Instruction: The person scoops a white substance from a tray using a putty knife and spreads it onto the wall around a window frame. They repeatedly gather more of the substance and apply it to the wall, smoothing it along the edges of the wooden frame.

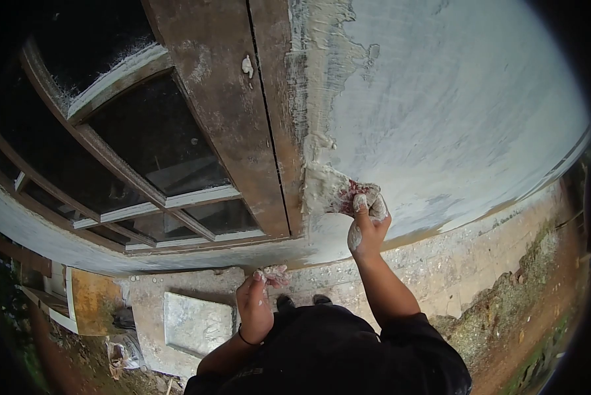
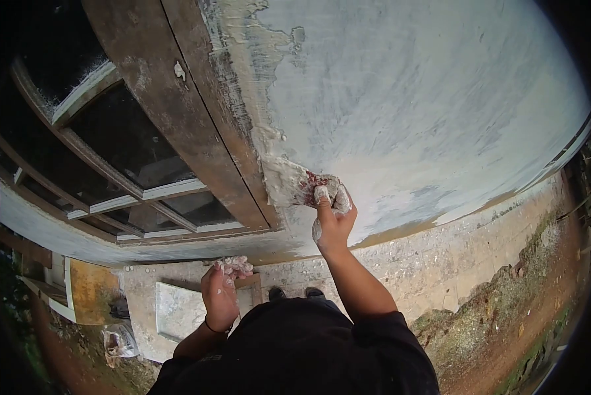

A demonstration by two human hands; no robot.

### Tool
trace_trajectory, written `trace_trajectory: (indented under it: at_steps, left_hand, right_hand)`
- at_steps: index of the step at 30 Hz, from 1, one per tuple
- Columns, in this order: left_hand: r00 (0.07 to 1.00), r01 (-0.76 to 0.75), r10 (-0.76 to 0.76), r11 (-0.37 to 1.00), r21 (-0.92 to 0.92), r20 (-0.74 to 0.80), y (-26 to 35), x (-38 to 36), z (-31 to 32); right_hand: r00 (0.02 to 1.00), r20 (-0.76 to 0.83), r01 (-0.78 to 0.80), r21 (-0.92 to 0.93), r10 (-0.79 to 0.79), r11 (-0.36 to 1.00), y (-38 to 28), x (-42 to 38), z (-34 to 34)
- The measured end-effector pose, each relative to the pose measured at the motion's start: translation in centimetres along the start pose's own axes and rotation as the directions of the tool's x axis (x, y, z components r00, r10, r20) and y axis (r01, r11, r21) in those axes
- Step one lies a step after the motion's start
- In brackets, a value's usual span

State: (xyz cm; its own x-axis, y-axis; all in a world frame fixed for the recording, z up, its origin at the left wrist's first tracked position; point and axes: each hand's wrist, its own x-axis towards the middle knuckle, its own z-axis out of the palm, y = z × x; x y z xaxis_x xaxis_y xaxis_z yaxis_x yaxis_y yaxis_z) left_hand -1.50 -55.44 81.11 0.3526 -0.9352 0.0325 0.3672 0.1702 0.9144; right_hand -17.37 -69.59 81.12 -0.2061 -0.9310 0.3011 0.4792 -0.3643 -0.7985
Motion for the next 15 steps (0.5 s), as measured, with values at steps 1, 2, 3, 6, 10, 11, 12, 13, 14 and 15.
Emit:
trace_trajectory:
  at_steps: [1,2,3,6,10,11,12,13,14,15]
  left_hand:
    - [1.0,0.002,-0.002,1.0,0.003,-0.002,-0.1,-0.2,-0.1]
    - [1.0,0.01,-0.011,1.0,-0.019,-0.02,-0.4,-0.3,-0.3]
    - [0.999,0.016,-0.017,0.999,-0.044,-0.036,-0.5,-0.3,-0.3]
    - [0.999,0.025,-0.023,0.999,0.033,-0.049,0.1,-0.4,0.0]
    - [0.998,0.022,-0.022,1.0,0.006,-0.054,-0.3,-0.7,-0.3]
    - [0.999,0.018,-0.018,1.0,0.0,-0.047,-0.2,-0.8,-0.2]
    - [0.999,0.017,-0.017,1.0,-0.006,-0.041,-0.1,-0.9,-0.2]
    - [0.999,0.017,-0.017,1.0,-0.006,-0.042,-0.1,-1.0,-0.2]
    - [0.999,0.017,-0.017,1.0,0.004,-0.04,-0.2,-1.0,-0.3]
    - [0.999,0.017,-0.016,1.0,0.014,-0.038,-0.2,-1.0,-0.3]
  right_hand:
    - [1.0,-0.002,-0.027,-0.024,0.027,0.999,0.0,-0.2,-0.2]
    - [1.0,-0.004,-0.028,-0.022,0.028,0.999,0.1,-0.4,-0.5]
    - [1.0,0.007,-0.029,-0.014,0.029,0.999,0.3,-0.6,-0.8]
    - [1.0,0.012,-0.012,0.027,0.012,1.0,0.1,-0.8,-0.8]
    - [0.998,0.056,0.029,0.097,-0.035,0.995,-1.3,0.2,0.3]
    - [0.998,0.058,0.03,0.099,-0.035,0.995,-1.3,0.4,0.6]
    - [0.999,0.027,0.031,0.084,-0.033,0.996,-1.4,0.5,0.9]
    - [1.0,-0.003,0.031,0.069,-0.031,0.997,-1.4,0.5,1.0]
    - [1.0,-0.002,0.031,0.069,-0.031,0.997,-1.2,0.4,0.9]
    - [0.999,-0.035,0.002,0.046,0.0,0.999,-0.7,0.2,0.7]
